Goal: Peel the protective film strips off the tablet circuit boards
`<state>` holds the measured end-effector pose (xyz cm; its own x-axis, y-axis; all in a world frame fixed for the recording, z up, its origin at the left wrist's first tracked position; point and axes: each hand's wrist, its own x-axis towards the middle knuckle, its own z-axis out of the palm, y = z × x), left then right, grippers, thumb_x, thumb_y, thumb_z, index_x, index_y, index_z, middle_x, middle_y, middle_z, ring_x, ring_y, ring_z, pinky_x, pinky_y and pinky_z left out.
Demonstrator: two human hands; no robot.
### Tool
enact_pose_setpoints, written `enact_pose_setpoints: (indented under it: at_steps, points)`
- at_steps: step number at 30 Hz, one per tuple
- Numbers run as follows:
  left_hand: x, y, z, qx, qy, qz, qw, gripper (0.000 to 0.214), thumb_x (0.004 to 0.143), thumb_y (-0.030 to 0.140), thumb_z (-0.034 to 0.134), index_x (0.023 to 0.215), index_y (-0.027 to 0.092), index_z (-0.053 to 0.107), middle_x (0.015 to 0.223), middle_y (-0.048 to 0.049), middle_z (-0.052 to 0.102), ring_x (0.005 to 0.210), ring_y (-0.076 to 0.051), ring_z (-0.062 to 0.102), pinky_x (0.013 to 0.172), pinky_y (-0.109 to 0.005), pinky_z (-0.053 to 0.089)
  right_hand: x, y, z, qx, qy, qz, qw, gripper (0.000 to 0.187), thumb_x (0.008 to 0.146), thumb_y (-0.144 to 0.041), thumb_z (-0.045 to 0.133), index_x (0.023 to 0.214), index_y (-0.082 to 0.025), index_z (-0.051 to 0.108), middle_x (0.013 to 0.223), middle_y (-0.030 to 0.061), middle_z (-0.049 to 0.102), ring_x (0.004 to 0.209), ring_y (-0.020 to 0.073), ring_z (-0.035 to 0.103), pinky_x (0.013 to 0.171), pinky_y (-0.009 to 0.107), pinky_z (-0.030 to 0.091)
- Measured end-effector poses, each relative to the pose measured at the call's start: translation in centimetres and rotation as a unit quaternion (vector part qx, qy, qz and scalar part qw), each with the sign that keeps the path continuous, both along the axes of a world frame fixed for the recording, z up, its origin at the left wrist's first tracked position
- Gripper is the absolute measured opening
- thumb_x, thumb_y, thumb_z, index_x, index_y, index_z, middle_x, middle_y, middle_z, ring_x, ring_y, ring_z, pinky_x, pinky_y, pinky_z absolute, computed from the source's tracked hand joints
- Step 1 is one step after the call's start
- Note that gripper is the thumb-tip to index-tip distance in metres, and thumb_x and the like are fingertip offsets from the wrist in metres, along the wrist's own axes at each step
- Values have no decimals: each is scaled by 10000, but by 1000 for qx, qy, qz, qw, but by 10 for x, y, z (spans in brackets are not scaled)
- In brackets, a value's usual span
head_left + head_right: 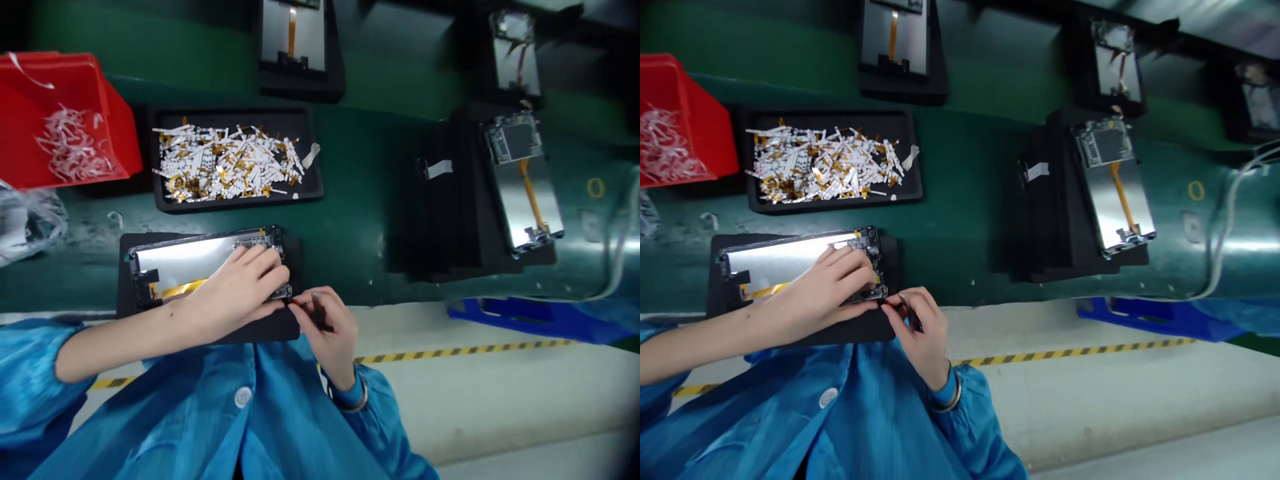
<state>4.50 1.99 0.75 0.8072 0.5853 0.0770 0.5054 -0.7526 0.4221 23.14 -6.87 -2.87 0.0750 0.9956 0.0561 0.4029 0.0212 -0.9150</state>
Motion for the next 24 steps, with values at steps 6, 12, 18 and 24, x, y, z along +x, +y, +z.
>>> enact_pose_setpoints:
  at_steps: [6, 12, 18, 24]
  points:
    - [0, 0, -11, -78, -57, -9, 995, 115, 998, 206, 476, 917, 163, 545, 940, -53, 557, 848, -199, 497, 740, -314, 400, 12, 0, -11, 156, -92, 101, 978, 263, 903, -89, 618, 1084, -269, 683, 929, 55, 711, 832, 189, 702, 709, 324, 620]
    - [-4, 9, -9, -148, -145, 28, 978, 165, 1009, 196, 452, 897, 156, 567, 891, -21, 546, 765, -133, 534, 664, -237, 409, 26, 5, -17, 208, -149, 193, 947, 378, 901, -78, 628, 1221, -278, 655, 1014, 56, 736, 835, 166, 725, 706, 276, 642]
    - [-14, 4, 3, -196, -148, 57, 968, 134, 1000, 197, 486, 936, 168, 600, 939, -23, 583, 817, -132, 577, 715, -233, 442, 30, 17, -8, 207, -163, 246, 933, 324, 905, -87, 637, 1194, -231, 664, 1027, 74, 737, 868, 159, 723, 683, 234, 624]
    - [-21, 0, 2, -221, -158, 75, 959, 119, 995, 188, 505, 945, 176, 613, 940, -18, 587, 835, -127, 579, 721, -220, 460, 32, 14, -9, 183, -165, 255, 935, 353, 894, -92, 651, 1207, -251, 680, 1045, 65, 724, 878, 168, 716, 683, 229, 610]
